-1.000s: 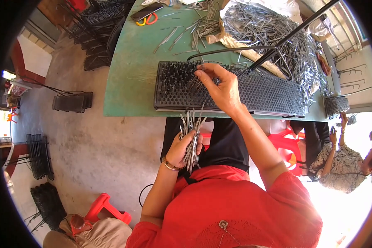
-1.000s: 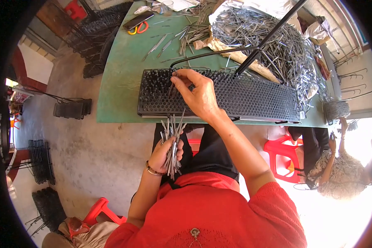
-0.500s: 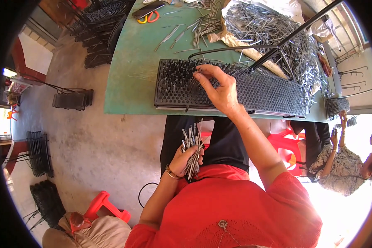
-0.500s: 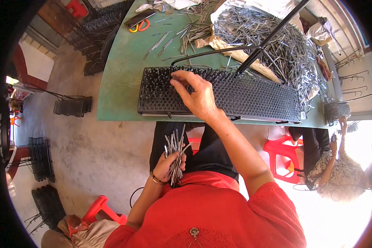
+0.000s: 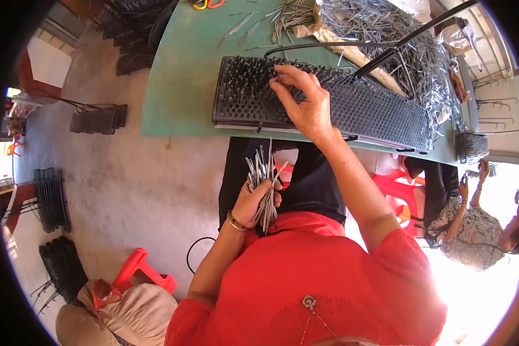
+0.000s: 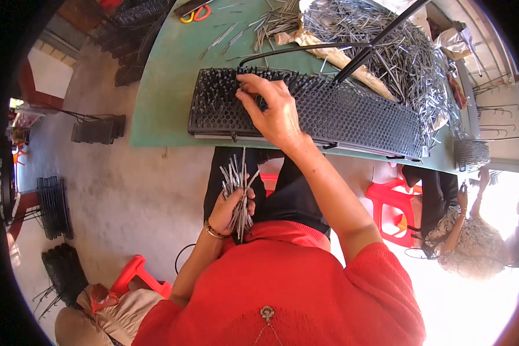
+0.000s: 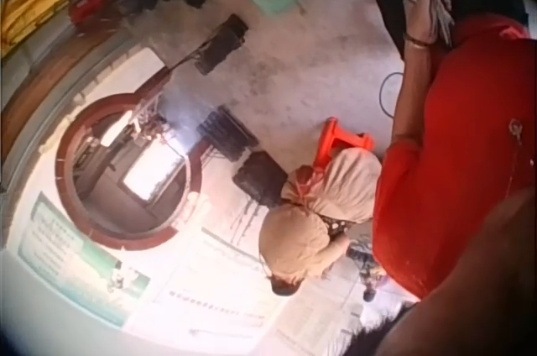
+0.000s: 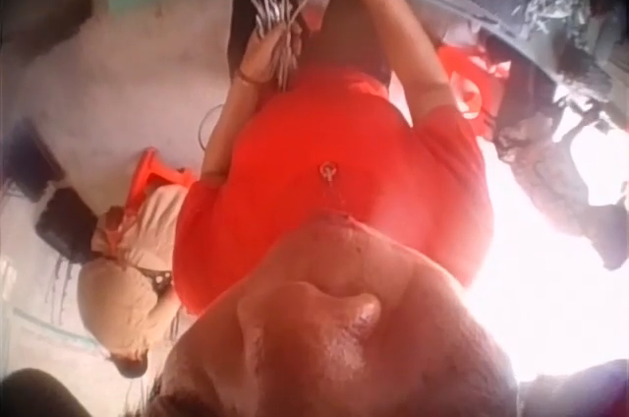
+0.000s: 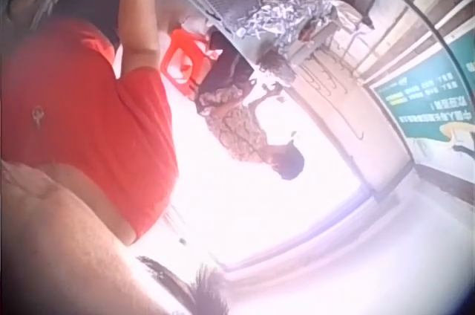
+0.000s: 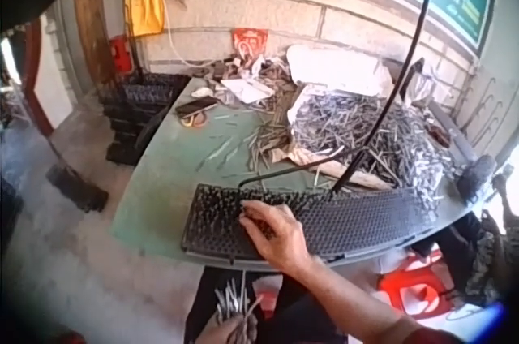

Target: Manually inserting thin metal rods into a perforated metal grille frame.

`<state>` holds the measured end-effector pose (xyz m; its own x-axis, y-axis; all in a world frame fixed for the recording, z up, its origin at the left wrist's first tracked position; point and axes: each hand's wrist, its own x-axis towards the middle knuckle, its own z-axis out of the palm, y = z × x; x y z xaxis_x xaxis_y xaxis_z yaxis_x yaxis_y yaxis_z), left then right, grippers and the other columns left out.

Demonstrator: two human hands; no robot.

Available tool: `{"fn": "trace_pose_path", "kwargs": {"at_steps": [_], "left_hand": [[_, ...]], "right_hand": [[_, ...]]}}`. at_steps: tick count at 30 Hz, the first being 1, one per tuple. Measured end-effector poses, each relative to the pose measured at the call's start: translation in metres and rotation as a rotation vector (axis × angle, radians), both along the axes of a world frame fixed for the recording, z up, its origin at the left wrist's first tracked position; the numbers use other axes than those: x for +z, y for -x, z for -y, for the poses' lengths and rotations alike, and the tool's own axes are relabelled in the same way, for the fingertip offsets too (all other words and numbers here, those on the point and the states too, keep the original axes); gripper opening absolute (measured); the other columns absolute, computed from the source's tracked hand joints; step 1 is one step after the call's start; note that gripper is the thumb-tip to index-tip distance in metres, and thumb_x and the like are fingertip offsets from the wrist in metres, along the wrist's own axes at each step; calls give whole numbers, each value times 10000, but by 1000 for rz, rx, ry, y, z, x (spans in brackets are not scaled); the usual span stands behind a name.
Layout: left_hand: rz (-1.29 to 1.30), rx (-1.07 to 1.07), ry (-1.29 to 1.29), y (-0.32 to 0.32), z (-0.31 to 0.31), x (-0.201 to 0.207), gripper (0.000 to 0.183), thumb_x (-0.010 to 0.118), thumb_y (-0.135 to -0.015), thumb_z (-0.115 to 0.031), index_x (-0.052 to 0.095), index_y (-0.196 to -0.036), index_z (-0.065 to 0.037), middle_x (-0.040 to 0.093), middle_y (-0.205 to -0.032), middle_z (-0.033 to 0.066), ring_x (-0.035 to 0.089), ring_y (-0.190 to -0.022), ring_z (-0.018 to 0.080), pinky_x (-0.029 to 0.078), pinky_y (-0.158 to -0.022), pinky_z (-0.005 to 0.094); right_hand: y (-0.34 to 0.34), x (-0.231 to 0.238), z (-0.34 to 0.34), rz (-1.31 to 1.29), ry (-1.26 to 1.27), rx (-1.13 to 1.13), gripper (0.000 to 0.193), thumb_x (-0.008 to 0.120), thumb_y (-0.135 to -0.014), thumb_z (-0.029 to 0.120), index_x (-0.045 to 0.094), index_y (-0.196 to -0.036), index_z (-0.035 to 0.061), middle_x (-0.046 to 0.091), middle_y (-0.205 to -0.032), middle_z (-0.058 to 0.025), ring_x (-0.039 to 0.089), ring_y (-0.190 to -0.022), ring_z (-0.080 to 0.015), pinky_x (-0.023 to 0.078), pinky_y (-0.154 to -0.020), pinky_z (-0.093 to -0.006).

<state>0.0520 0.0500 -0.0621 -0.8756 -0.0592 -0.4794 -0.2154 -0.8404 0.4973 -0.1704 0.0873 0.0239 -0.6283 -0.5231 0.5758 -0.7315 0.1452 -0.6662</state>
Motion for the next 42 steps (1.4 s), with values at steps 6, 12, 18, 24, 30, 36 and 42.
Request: {"fn": "trace_pose_path", "kwargs": {"at_steps": [6,12,18,24,30,36,42], "left_hand": [[-48,56,-34,1,-1,8,283,527,-946,-179,494,-1205,-71,621,-917,78,620,-678,153,527,-568,276],[-132,76,-74,-8,-1,6,412,593,-879,-97,464,-1270,-73,612,-964,86,613,-722,165,521,-598,272],[-88,72,-24,-4,0,12,443,626,-799,-5,489,-1217,-57,606,-965,88,603,-719,167,509,-622,280],[-30,-13,4,-8,-3,8,335,620,-794,11,542,-1117,-30,609,-955,75,603,-726,151,503,-637,273],[-32,-74,81,-10,-3,12,317,622,-785,13,550,-1091,-26,617,-926,60,603,-731,151,515,-667,283],[25,-123,73,-6,2,21,358,662,-760,2,572,-1106,-20,647,-943,80,624,-752,163,522,-679,294],[14,-195,113,-7,3,12,421,661,-769,-14,534,-1171,-12,640,-924,84,614,-738,162,507,-679,301]], "right_hand": [[6,-8,5,-479,-101,113,251,718,-754,87,674,-1001,70,653,-901,-40,583,-847,-212,429,-751,-329],[-23,2,-20,-258,-82,95,181,715,-771,101,683,-932,25,648,-886,-79,593,-754,-199,461,-663,-311],[-74,-34,-80,824,-343,313,261,655,-882,226,663,-902,-34,634,-770,-45,570,-626,-91,450,-528,-228],[-88,-58,-58,1406,-259,368,291,670,-876,269,662,-847,-21,549,-595,-11,511,-499,-67,386,-434,-220],[-93,-59,-74,1536,-214,278,256,696,-851,214,670,-886,-37,573,-609,-32,520,-510,-75,383,-449,-215],[-95,-55,-92,1719,52,175,228,660,-877,184,677,-965,-26,628,-735,-41,552,-633,-85,437,-548,-206],[-63,-11,-97,1102,58,76,232,640,-891,178,678,-981,-33,673,-835,-62,599,-712,-91,481,-621,-227]]}}
